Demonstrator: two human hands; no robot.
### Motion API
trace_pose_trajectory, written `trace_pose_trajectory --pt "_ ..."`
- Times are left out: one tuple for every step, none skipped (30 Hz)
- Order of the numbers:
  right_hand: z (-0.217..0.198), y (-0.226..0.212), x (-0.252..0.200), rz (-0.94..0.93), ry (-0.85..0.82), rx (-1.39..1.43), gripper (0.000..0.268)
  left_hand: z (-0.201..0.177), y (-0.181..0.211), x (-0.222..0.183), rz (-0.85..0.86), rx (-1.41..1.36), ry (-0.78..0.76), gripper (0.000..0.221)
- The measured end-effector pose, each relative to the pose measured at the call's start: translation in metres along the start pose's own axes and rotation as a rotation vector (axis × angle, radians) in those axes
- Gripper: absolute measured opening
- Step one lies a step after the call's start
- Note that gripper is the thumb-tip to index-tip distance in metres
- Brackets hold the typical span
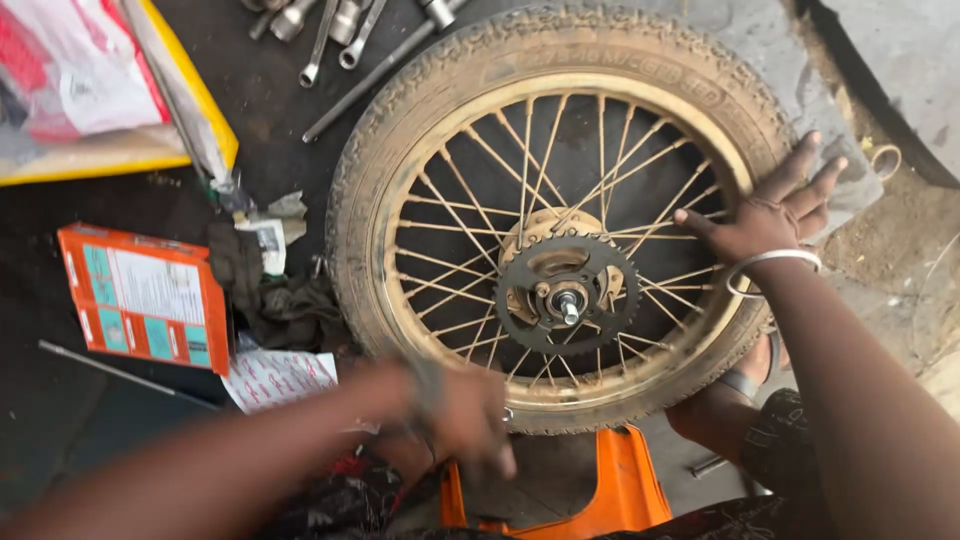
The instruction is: Assembling components onto a motorcycle wheel, including a sprocket hub and spacers.
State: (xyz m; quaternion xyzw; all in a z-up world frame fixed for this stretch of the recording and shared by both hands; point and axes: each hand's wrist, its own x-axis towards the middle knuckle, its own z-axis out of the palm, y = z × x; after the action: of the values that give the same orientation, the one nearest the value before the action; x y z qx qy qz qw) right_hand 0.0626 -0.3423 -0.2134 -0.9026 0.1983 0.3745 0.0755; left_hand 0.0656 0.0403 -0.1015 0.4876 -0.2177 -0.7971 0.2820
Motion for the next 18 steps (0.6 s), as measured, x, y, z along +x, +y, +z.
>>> trace_pose_trajectory --pt "0.001 0.001 0.001 0.012 -0.010 0.001 0.152 0.043 -0.020 0.055 -0.001 -0.001 -0.016 0.035" --pt "0.002 0.002 0.004 0.008 0.002 0.080 0.156 0.092 -0.039 0.102 0.053 0.340 -0.302 0.040" --pt "0.002 0.006 0.006 0.007 0.014 0.153 0.161 0.144 -0.053 0.143 0.117 0.681 -0.587 0.047" --pt "0.005 0.009 0.003 0.020 0.005 0.149 0.161 0.170 -0.062 0.164 0.128 0.679 -0.601 0.047" --pt "0.007 0.010 0.004 0.010 0.020 0.115 0.161 0.191 -0.073 0.185 0.196 0.760 -0.632 0.055" --pt "0.010 0.012 0.005 0.000 0.034 0.081 0.160 0.212 -0.084 0.206 0.267 0.842 -0.663 0.063" --pt "0.019 0.023 0.008 0.015 0.031 0.073 0.160 0.219 -0.083 0.209 0.281 0.846 -0.672 0.063" --pt "0.030 0.034 0.010 -0.203 0.338 -0.280 0.153 0.226 -0.082 0.211 0.246 0.719 -0.544 0.070" --pt "0.039 0.044 0.015 -0.429 0.647 -0.643 0.145 0.234 -0.079 0.217 0.214 0.583 -0.408 0.077" --pt "0.028 0.037 0.009 -0.430 0.639 -0.655 0.145 0.240 -0.075 0.220 0.228 0.579 -0.410 0.077" --pt "0.020 0.025 0.005 -0.229 0.375 -0.253 0.151 0.246 -0.073 0.220 0.186 0.434 -0.272 0.084" --pt "0.011 0.012 -0.001 -0.016 0.113 0.137 0.156 0.253 -0.070 0.219 0.146 0.289 -0.134 0.091" --pt "0.011 0.013 -0.002 -0.026 0.097 0.140 0.156 0.246 -0.058 0.209 0.136 0.273 -0.134 0.091" --pt "0.009 0.015 -0.004 -0.028 0.107 0.153 0.156 0.239 -0.045 0.198 0.058 0.191 -0.141 0.090" --pt "0.007 0.013 -0.003 -0.036 0.129 0.174 0.157 0.228 -0.035 0.187 -0.025 0.119 -0.141 0.090" --pt "0.009 0.014 -0.006 -0.051 0.123 0.185 0.157 0.221 -0.031 0.183 -0.040 0.111 -0.132 0.090" --pt "0.008 0.012 -0.003 -0.026 0.121 0.209 0.157 0.206 -0.030 0.181 -0.095 0.144 -0.162 0.087" --pt "0.006 0.011 -0.003 -0.001 0.117 0.234 0.157 0.193 -0.028 0.177 -0.150 0.177 -0.195 0.085"
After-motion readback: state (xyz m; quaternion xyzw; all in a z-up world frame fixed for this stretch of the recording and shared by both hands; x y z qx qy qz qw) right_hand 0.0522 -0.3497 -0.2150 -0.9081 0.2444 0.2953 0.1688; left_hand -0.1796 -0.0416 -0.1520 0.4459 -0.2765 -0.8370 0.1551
